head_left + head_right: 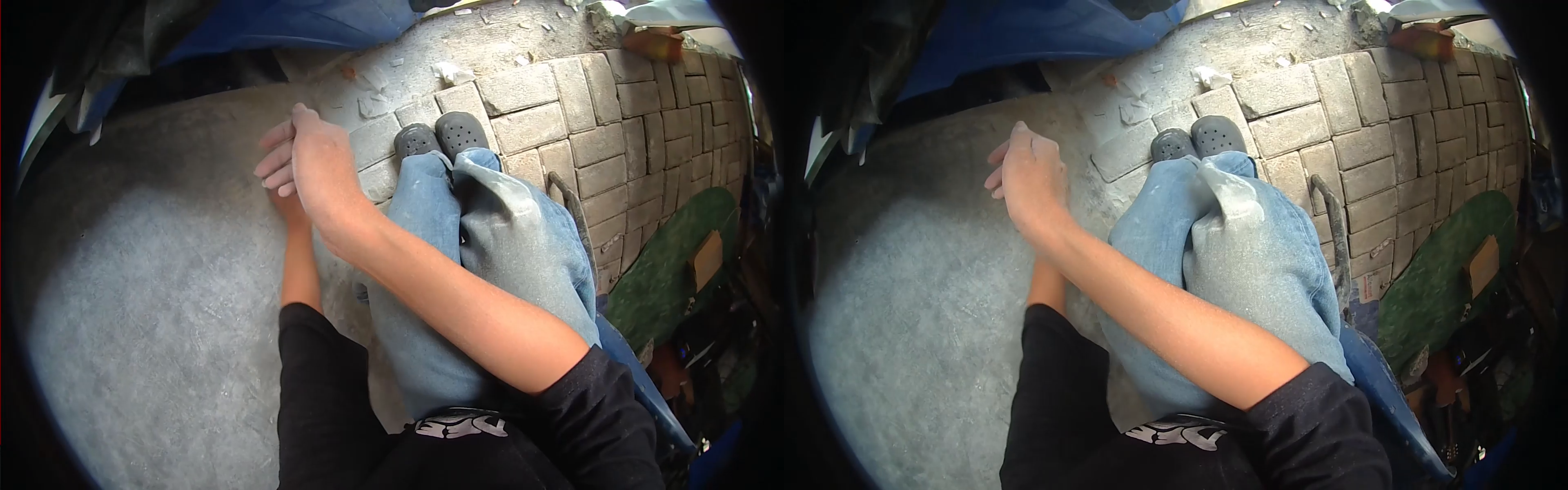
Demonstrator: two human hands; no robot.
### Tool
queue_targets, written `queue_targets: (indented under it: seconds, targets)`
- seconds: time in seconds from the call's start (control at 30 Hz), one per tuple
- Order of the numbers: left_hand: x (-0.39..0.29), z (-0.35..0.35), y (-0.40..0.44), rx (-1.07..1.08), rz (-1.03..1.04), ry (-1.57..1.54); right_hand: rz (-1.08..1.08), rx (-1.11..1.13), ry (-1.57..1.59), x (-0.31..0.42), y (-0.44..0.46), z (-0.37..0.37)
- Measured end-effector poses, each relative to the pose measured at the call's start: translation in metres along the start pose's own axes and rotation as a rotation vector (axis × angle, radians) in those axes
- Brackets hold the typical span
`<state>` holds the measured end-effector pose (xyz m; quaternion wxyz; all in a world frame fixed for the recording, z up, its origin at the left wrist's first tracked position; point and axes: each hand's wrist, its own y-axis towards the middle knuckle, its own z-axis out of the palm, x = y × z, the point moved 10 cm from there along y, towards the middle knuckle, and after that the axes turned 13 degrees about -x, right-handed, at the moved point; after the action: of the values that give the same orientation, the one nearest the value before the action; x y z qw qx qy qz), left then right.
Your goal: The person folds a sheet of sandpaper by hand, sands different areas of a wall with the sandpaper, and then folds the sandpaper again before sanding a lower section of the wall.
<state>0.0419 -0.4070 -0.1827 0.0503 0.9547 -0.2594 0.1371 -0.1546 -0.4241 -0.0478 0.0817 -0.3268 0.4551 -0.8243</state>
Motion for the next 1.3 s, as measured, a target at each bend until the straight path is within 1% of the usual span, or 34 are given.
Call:
queue_targets:
  seconds: [0.07, 0.3, 0.4, 0.43, 0.5, 0.57, 0.63, 0.67, 0.77, 0.87, 0.97, 1.1, 1.2, 1.3]
  targets:
    - [0.0, -0.002, 0.0, -0.029, -0.001, -0.027, 0.068, -0.023, 0.036, -0.004, 0.002, -0.002]
    - [-0.001, -0.012, 0.0, -0.115, -0.001, -0.02, 0.055, -0.042, 0.099, -0.004, 0.007, 0.003]
    - [-0.003, -0.015, -0.003, -0.147, -0.007, -0.048, 0.087, -0.027, 0.092, -0.01, 0.004, 0.003]
    - [-0.016, -0.018, 0.002, -0.152, -0.006, -0.064, 0.069, -0.028, 0.093, -0.01, 0.005, 0.001]
    - [-0.038, -0.03, 0.018, -0.196, 0.005, -0.029, 0.032, -0.042, 0.094, -0.01, 0.006, 0.001]
    - [-0.045, -0.051, 0.013, -0.241, 0.021, 0.01, 0.094, 0.017, 0.038, -0.022, -0.002, 0.011]
    - [-0.04, -0.058, 0.027, -0.279, 0.036, 0.062, 0.083, 0.041, 0.03, -0.025, -0.003, 0.013]
    - [-0.027, -0.057, 0.042, -0.299, 0.041, 0.089, 0.077, 0.074, 0.017, -0.026, -0.003, 0.016]
    - [0.054, -0.026, 0.112, -0.358, 0.053, 0.161, 0.053, 0.049, -0.006, -0.022, -0.001, 0.014]
    - [0.097, -0.024, 0.138, -0.404, 0.055, 0.241, 0.038, 0.043, -0.004, -0.015, -0.001, 0.011]
    - [0.082, -0.034, 0.128, -0.405, 0.051, 0.275, 0.075, 0.018, -0.001, -0.019, -0.002, 0.01]
    - [0.01, -0.08, 0.068, -0.395, 0.085, 0.273, 0.062, 0.007, 0.0, -0.021, -0.002, 0.009]
    - [-0.045, -0.112, 0.036, -0.397, 0.122, 0.266, 0.013, -0.002, 0.0, -0.017, -0.001, 0.007]
    - [-0.066, -0.124, 0.02, -0.387, 0.15, 0.269, 0.065, 0.009, -0.007, -0.023, -0.003, 0.01]
